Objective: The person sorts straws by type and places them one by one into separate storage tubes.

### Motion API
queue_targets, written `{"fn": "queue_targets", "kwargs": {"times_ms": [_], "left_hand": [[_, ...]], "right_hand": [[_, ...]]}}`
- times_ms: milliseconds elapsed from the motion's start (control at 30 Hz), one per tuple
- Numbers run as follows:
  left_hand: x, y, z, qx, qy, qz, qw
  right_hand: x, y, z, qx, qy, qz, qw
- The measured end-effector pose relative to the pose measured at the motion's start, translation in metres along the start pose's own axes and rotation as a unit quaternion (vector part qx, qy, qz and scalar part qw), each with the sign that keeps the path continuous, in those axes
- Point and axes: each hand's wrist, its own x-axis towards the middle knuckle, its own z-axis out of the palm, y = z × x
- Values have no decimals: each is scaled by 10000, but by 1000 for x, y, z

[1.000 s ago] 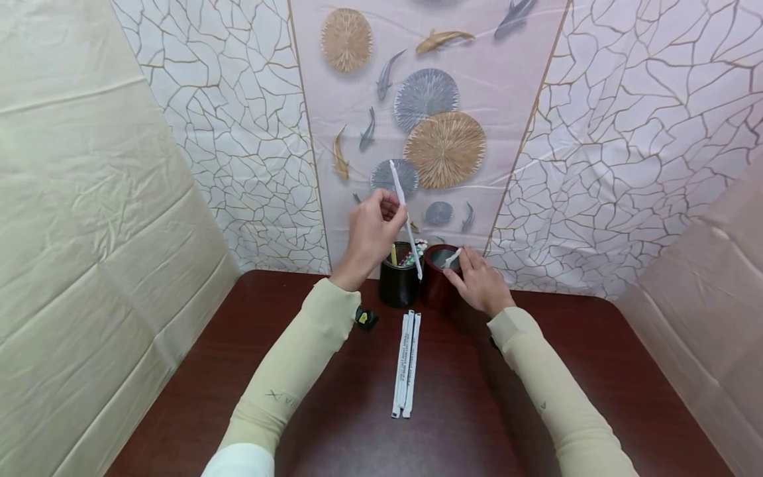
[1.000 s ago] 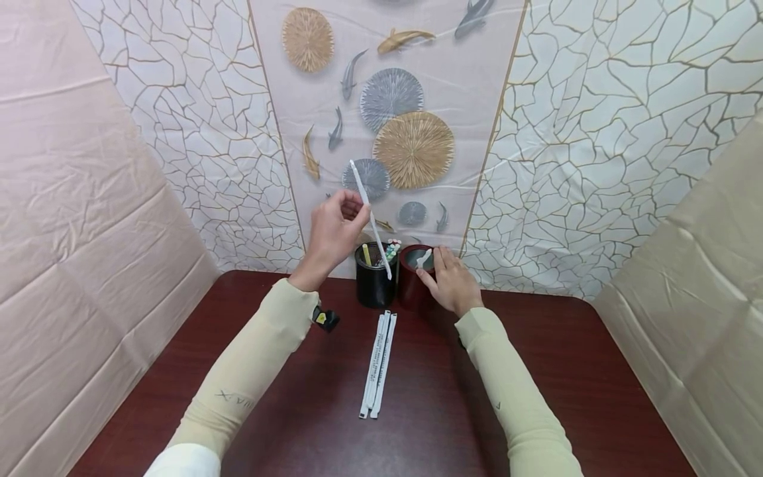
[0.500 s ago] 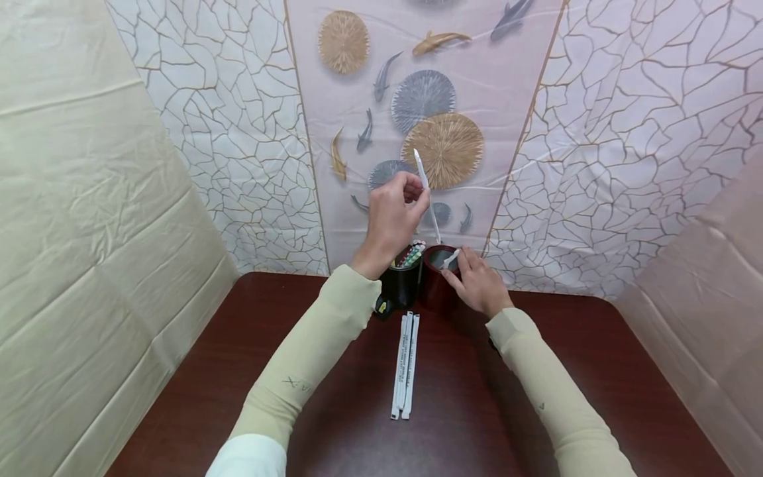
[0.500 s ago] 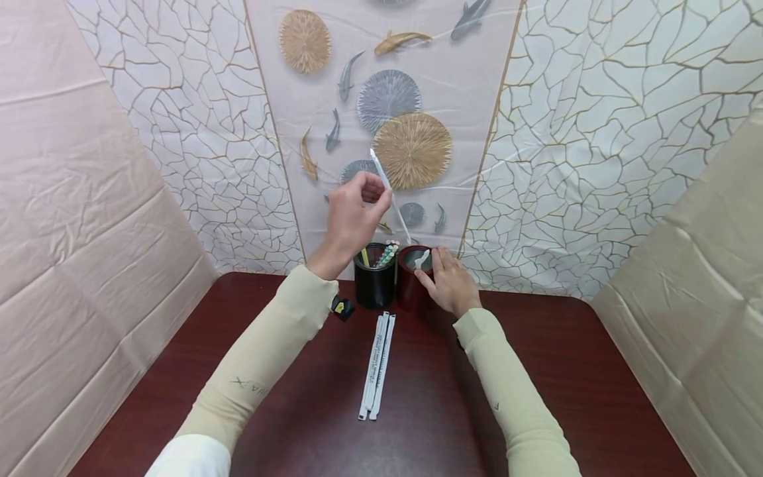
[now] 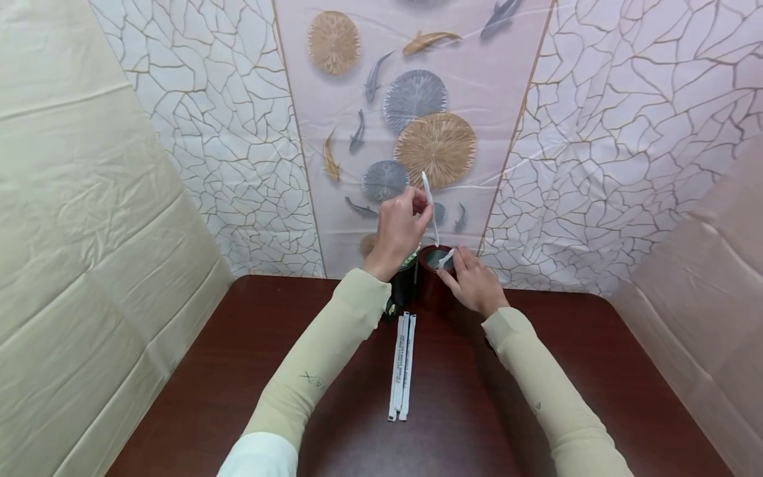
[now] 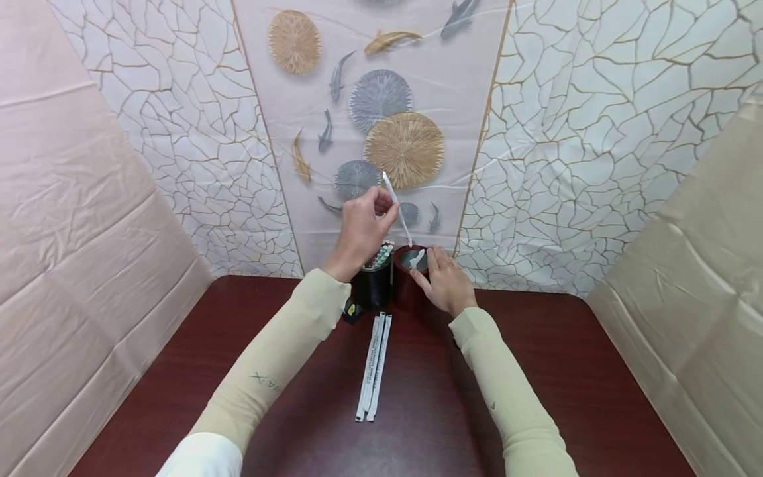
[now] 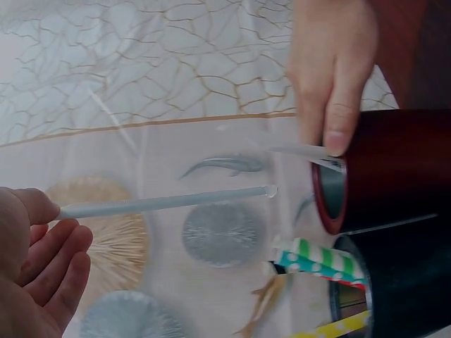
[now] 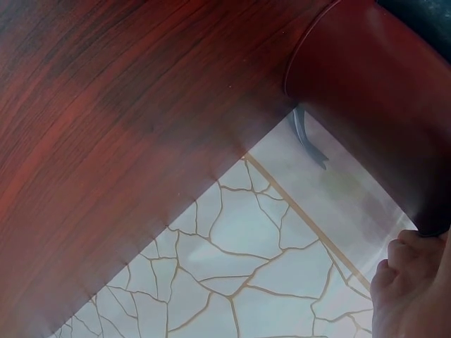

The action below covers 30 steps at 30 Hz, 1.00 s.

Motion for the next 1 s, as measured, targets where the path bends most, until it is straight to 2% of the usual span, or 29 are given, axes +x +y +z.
{"fn": "queue_targets", "kwargs": {"times_ms": [67,133,233,300,367,567,733,900,1000], "left_hand": [[-2,-5,4,185,-183,-79,9996],[-4,-9,8,444,-600,-150,9971],[-9,-14,10,842,-1388,-143,9866],[-13,-17,9,926,-1728,-94,9805],[-18,-20,8,884,-1799,-67,9797],[-31,-28,-3,848,-1613,-94,9832],[-40,-32,-15,1163,-1776,-308,9767],[-50,-38,-24,1005,-2135,-690,9693],[-56,-44,-27,987,-2329,-780,9643]], "right_hand": [[1,-1,1,20,-62,-23,10000],[1,-3,0,41,-92,-60,9999],[1,-4,0,31,-120,-69,9999],[1,-5,0,7,-160,-47,9999],[1,-5,-1,-1,-186,-13,9998],[1,-3,-3,-29,-159,44,9999],[0,-2,-3,11,-205,67,9998],[-1,-1,-3,60,-231,86,9997],[-1,0,-3,76,-232,89,9997]]}}
